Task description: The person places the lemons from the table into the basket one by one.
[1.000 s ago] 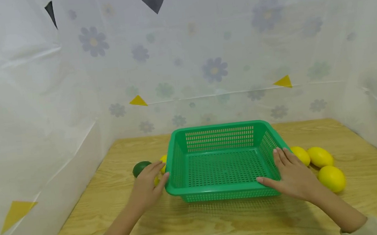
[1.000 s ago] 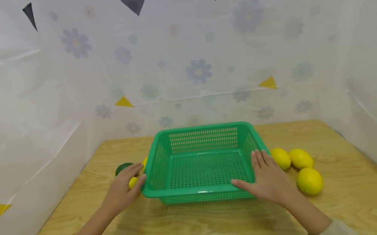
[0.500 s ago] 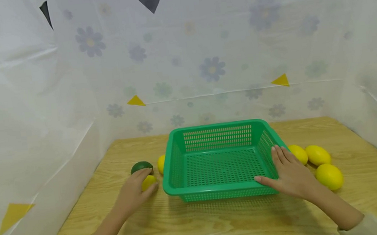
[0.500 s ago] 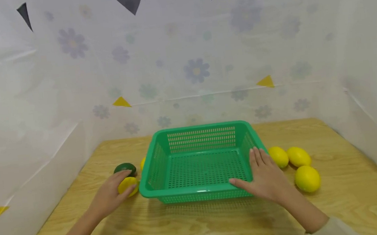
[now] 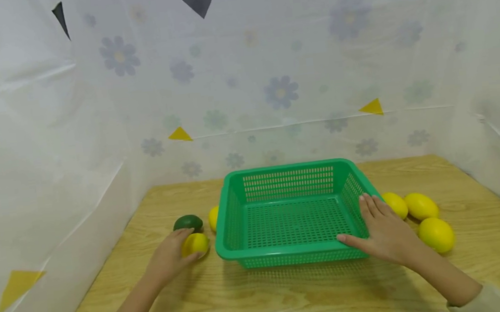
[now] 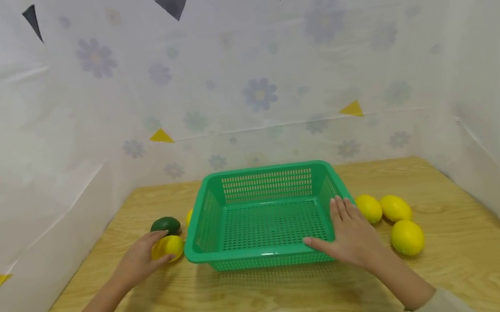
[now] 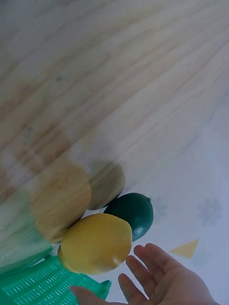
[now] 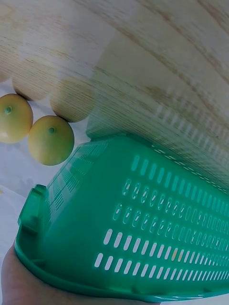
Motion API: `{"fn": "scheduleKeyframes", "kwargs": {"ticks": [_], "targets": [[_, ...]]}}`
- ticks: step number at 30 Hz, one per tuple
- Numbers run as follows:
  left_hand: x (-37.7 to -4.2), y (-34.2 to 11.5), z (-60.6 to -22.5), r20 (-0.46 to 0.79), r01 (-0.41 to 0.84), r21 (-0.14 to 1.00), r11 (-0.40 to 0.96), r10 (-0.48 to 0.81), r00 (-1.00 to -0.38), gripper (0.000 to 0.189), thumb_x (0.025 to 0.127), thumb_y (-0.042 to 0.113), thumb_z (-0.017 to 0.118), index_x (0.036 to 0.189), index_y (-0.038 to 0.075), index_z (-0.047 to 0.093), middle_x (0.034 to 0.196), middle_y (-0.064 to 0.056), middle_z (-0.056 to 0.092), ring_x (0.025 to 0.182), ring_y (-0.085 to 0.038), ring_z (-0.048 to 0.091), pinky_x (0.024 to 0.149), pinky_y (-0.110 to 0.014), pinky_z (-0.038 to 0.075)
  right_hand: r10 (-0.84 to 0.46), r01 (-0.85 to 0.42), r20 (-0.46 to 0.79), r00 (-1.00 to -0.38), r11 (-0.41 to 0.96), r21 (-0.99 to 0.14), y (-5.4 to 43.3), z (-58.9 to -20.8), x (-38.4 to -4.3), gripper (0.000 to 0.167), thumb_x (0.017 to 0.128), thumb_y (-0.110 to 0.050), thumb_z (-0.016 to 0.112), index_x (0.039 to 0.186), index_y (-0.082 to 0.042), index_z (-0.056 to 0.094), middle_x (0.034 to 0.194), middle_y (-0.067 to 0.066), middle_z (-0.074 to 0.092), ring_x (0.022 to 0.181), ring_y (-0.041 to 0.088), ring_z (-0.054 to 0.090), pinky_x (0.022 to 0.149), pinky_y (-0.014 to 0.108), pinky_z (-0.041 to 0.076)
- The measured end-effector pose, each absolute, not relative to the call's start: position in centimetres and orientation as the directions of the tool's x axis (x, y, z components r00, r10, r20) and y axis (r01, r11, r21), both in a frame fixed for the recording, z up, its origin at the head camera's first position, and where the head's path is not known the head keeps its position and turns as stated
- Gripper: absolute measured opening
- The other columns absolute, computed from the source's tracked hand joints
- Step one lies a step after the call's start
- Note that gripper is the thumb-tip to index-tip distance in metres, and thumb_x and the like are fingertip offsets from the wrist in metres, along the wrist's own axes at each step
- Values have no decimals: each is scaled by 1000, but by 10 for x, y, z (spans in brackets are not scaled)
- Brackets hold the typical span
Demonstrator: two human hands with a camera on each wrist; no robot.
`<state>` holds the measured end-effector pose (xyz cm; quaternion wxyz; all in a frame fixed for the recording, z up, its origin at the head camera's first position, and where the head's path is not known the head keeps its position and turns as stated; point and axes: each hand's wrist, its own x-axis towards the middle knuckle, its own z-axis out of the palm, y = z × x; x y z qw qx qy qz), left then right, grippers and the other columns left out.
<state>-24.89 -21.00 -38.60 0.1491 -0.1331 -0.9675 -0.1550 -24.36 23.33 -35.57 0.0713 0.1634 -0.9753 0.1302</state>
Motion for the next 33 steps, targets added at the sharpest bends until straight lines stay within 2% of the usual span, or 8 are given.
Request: {"fn": "scheduleKeyframes", "kwargs": {"ticks": [20,33], "targets": [[-253,-222,-397,253,266,351,898,183,-950,63,76,22,76,123,-12,52,120,-30,56,112,-44,53,94,-54,45,-299,-338,190,-935,914,-226,234,-357,-243,103,84,-63,51,140,18,18,148,36,14,136,52,14,109,61,17],[-256,-224,-398,222,252,382,889,176,-959,61,74,7,77,123,-16,49,122,-33,53,114,-46,51,96,-54,44,-300,-339,197,-934,917,-211,235,-358,-243,102,84,-62,51,139,18,21,147,36,17,135,52,17,108,61,19]]}}
